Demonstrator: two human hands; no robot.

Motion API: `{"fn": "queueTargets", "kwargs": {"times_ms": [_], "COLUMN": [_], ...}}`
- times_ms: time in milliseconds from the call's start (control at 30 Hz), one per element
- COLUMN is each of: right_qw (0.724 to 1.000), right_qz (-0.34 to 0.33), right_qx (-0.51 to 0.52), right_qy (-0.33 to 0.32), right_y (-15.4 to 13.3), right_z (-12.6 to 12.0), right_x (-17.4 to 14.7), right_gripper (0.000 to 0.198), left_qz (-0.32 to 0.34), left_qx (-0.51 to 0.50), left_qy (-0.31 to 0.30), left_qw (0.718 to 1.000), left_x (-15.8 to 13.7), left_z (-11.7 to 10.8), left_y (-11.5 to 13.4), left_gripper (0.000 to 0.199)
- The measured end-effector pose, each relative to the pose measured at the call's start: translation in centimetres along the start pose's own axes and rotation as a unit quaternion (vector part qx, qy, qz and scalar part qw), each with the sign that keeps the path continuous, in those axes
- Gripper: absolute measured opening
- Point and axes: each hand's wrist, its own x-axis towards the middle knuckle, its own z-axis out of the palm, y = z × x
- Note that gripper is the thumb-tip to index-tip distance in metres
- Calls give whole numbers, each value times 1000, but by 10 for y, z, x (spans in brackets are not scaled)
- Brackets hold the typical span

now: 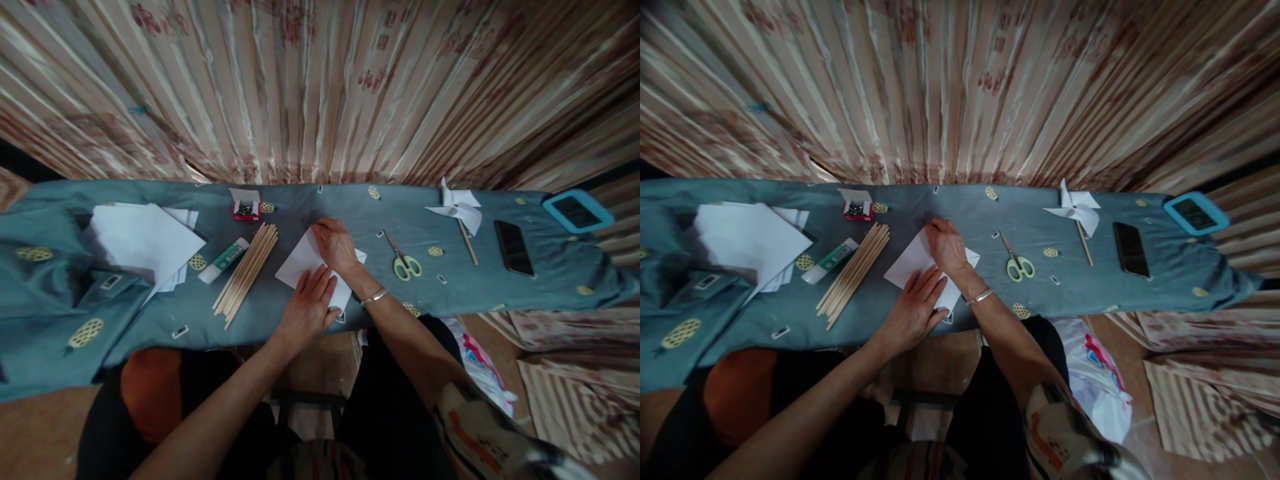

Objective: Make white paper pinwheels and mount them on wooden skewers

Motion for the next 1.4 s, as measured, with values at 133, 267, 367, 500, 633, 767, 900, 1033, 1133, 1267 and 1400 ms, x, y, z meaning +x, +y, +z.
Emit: {"fn": "queueTargets", "kwargs": {"times_ms": [133,267,367,500,633,767,900,1033,1133,1267,1400], "right_qw": [1000,998,996,992,991,994,992,989,987,987,985], "right_qz": [4,-20,-22,-4,-15,-32,-52,-58,-59,-50,-39], "right_qx": [12,52,83,128,132,103,100,103,103,81,66], "right_qy": [-6,17,32,-5,-15,-27,-57,-82,-107,-128,-152], "right_y": [0,5,9,11,15,21,26,29,28,23,15], "right_z": [0,-9,-25,-47,-48,-40,-42,-45,-48,-55,-63], "right_x": [4,-5,-28,-64,-88,-96,-98,-99,-101,-104,-108], "right_gripper": [32,38,43,35,35,51,58,68,76,84,87], "left_qz": [-2,-3,-5,-1,-28,-46,-49,-48,-44,-41,-38], "left_qx": [-1,-15,-42,-44,-7,7,11,6,5,8,11], "left_qy": [0,6,24,52,44,22,16,8,-1,10,18], "left_qw": [1000,1000,999,998,999,999,999,999,999,999,999], "left_x": [0,0,1,2,3,3,3,4,3,2,1], "left_z": [-1,0,-4,-14,-21,-19,-15,-17,-18,-17,-15], "left_y": [0,1,-3,-18,-31,-34,-34,-34,-33,-33,-33], "left_gripper": [55,53,51,43,42,41,41,43,42,40,40]}}
